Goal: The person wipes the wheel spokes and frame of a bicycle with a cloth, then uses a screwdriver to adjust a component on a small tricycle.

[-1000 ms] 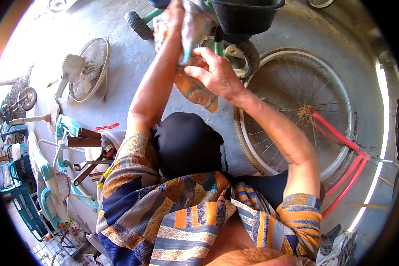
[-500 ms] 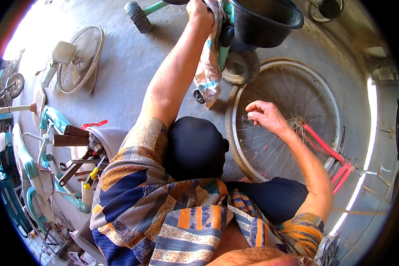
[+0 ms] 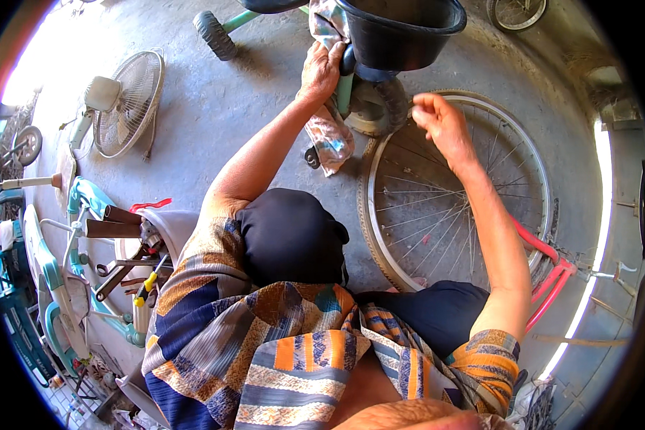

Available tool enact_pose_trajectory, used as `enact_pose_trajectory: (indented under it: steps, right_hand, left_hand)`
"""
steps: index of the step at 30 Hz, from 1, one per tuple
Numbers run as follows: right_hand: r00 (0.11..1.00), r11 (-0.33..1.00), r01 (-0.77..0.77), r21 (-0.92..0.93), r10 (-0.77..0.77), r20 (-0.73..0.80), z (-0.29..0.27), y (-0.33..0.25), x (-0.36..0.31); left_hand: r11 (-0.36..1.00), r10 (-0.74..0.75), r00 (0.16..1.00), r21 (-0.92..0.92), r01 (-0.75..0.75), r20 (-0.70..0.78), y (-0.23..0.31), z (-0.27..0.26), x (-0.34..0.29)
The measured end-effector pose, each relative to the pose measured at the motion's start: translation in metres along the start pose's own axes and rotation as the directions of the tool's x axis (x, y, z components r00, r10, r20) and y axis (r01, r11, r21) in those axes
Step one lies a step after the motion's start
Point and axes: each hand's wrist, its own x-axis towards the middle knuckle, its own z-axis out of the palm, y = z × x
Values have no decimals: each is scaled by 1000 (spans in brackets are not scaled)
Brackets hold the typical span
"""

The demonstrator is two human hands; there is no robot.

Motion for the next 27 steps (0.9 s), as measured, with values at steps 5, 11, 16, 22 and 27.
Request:
enact_pose_trajectory:
  steps: [5, 11, 16, 22, 27]
  right_hand:
    - [920, 843, 276, -462, -370, -127, 25, 10, 51]
    - [951, 855, 261, -448, -308, -34, 47, 25, 66]
    - [939, 821, 266, -505, -339, -56, 50, 29, 64]
    - [945, 797, 245, -552, -323, -45, 54, 30, 64]
    - [941, 796, 267, -543, -337, -32, 51, 30, 63]
  left_hand:
    - [989, 137, 985, 35, -141, 105, -21, -9, 14]
    - [960, -223, 937, -108, 260, 269, -28, -17, 44]
    - [958, -267, 938, -48, 284, 223, -71, -4, 43]
    - [811, 64, 927, 522, -264, 369, -126, -8, 37]
    - [624, -774, 617, 4, 782, 138, -126, -11, -4]
